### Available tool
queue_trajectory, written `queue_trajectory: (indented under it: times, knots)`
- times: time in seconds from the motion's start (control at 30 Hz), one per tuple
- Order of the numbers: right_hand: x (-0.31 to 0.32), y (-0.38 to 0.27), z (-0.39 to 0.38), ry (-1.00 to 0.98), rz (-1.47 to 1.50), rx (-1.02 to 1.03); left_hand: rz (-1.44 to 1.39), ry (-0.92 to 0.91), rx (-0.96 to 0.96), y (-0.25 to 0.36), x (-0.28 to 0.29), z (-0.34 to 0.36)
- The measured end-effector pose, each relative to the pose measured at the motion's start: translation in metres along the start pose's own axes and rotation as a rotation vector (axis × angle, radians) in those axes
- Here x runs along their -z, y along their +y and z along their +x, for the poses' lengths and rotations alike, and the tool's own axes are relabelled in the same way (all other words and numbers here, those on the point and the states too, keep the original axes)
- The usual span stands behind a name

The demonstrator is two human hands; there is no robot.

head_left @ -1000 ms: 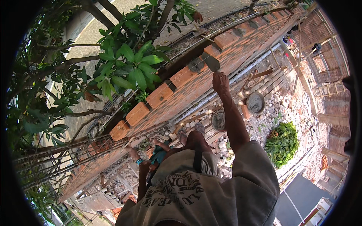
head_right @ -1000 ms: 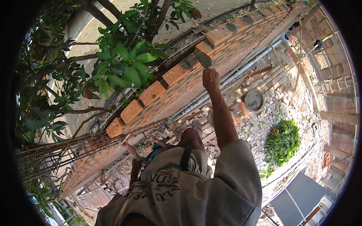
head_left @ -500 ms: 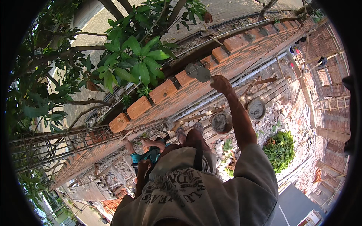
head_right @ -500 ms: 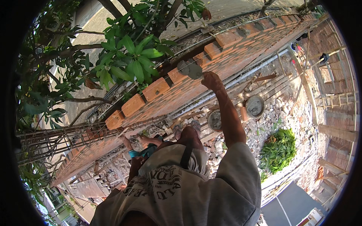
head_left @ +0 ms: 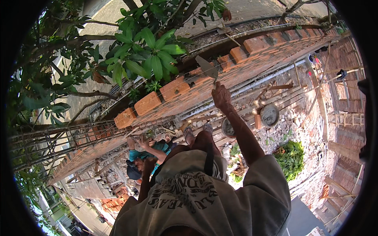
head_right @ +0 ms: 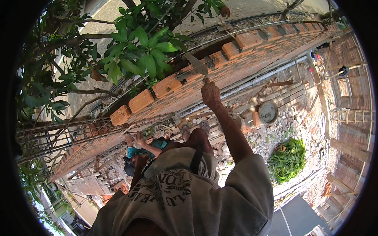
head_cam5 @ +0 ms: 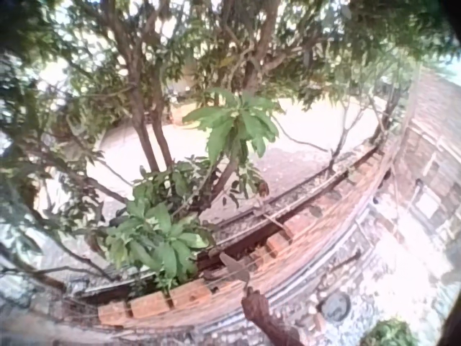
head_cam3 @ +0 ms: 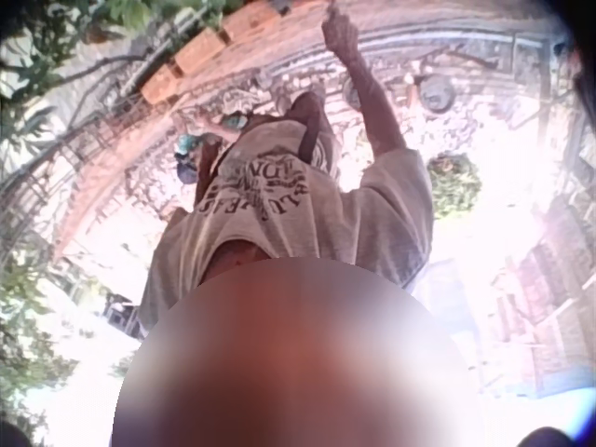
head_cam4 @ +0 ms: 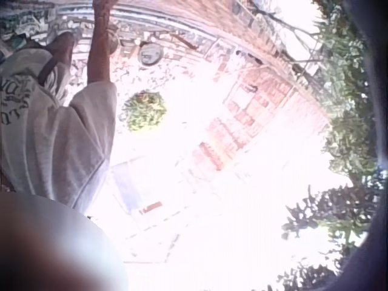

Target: The person applies mortar to a brick wall using a trowel, places bricks, and smooths the mortar between them. The person works on a partially built brick wall, using a trowel to apply mortar and place bricks in sequence.

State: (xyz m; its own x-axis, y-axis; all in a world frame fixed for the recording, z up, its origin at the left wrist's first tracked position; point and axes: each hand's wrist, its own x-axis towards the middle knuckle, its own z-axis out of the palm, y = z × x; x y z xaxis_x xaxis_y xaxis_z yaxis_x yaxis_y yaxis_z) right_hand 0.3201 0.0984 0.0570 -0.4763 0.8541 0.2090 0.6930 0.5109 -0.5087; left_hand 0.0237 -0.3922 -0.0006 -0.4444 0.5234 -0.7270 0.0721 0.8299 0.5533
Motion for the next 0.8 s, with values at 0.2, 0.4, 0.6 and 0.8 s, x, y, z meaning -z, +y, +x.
queue_trajectory:
  times: [0.2,0.4,0.6,0.8]
  knots:
    - [-0.068,-0.059,-0.048,0.196,0.128,0.084,0.166,0.014,-0.009,0.012,-0.003,-0.016]
    - [-0.083,-0.088,-0.043,-0.175,0.149,-0.297,0.117,-0.024,0.037,0.03,0.004,-0.009]
    - [-0.069,-0.085,-0.04,-0.27,-0.084,-0.143,0.437,0.026,-0.405,0.021,0.002,0.006]
    - [-0.049,-0.086,-0.036,-0.254,-0.046,-0.198,0.322,-0.045,-0.192,0.032,-0.001,-0.009]
